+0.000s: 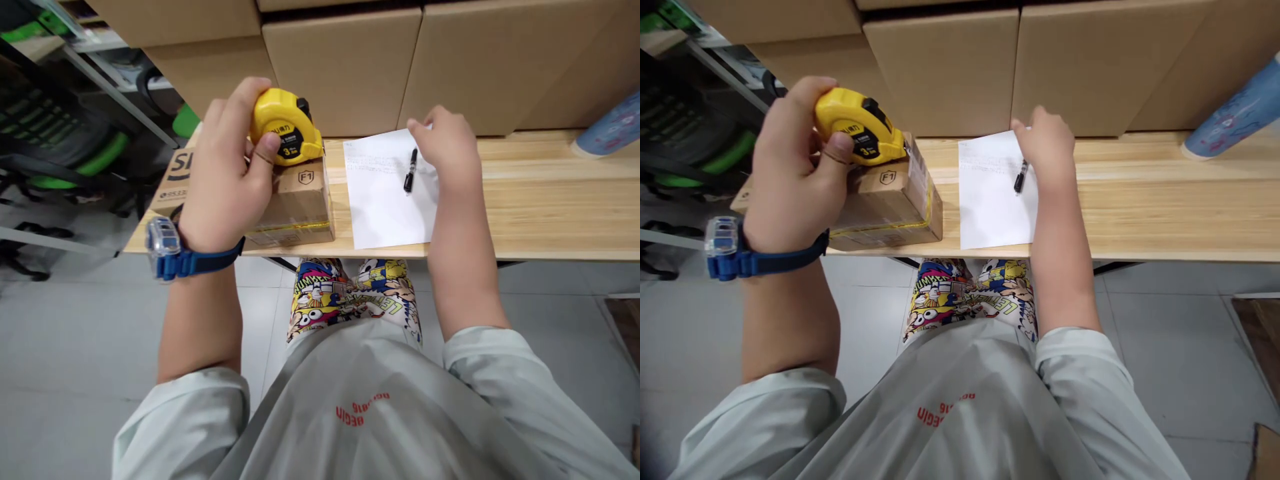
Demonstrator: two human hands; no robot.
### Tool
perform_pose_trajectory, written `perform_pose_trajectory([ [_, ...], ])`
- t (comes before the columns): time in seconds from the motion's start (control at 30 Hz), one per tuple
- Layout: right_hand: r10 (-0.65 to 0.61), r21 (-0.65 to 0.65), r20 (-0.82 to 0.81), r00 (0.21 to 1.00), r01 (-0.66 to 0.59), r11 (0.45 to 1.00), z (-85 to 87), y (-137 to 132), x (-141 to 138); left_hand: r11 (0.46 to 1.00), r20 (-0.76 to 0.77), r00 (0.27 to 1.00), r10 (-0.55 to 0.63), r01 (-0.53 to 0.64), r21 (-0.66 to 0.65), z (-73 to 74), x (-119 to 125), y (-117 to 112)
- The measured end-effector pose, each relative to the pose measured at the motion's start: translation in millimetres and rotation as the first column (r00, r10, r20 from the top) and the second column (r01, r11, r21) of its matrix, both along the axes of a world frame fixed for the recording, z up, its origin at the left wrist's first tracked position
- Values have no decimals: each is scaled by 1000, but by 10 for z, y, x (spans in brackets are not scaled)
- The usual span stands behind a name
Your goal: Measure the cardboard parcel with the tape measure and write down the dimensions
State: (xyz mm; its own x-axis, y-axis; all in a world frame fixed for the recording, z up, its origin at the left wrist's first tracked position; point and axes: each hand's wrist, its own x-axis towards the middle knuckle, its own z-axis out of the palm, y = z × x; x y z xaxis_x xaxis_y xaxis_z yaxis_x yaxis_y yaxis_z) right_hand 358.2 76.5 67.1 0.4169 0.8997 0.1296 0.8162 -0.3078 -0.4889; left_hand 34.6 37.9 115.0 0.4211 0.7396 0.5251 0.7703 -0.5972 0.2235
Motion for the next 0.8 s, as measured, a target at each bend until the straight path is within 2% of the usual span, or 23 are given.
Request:
perform_pose_trajectory([
  [0.07,-39,-160,-8,999,37,986,-137,68,106,1000,64,998,6,-6,-12,-16,-1,-10],
  [0.1,-32,-196,-14,999,28,980,-200,94,135,1000,82,997,-2,4,-19,-22,-5,-9],
  [0.17,0,-182,-45,999,-9,983,-280,127,165,999,88,995,-36,39,-35,-29,-13,4],
  [0.27,2,-104,-122,993,-15,994,-276,144,174,996,72,996,-61,66,-64,-23,-12,16],
  [0.37,-4,-149,-84,996,-8,989,-248,170,135,996,84,995,-46,52,-78,-7,7,5],
  [0.5,184,-203,97,978,-161,966,-309,225,64,996,90,995,-46,52,-71,-1,24,-18],
  [0.63,371,-258,18,929,-354,899,-348,254,162,998,90,995,-39,44,-51,0,20,-59],
  [0.7,450,-273,78,890,-415,868,-347,250,244,999,75,997,-36,39,-38,3,20,-88],
  [0.8,568,-280,260,781,-502,819,-333,221,328,1000,66,998,0,-2,19,1,10,-112],
])
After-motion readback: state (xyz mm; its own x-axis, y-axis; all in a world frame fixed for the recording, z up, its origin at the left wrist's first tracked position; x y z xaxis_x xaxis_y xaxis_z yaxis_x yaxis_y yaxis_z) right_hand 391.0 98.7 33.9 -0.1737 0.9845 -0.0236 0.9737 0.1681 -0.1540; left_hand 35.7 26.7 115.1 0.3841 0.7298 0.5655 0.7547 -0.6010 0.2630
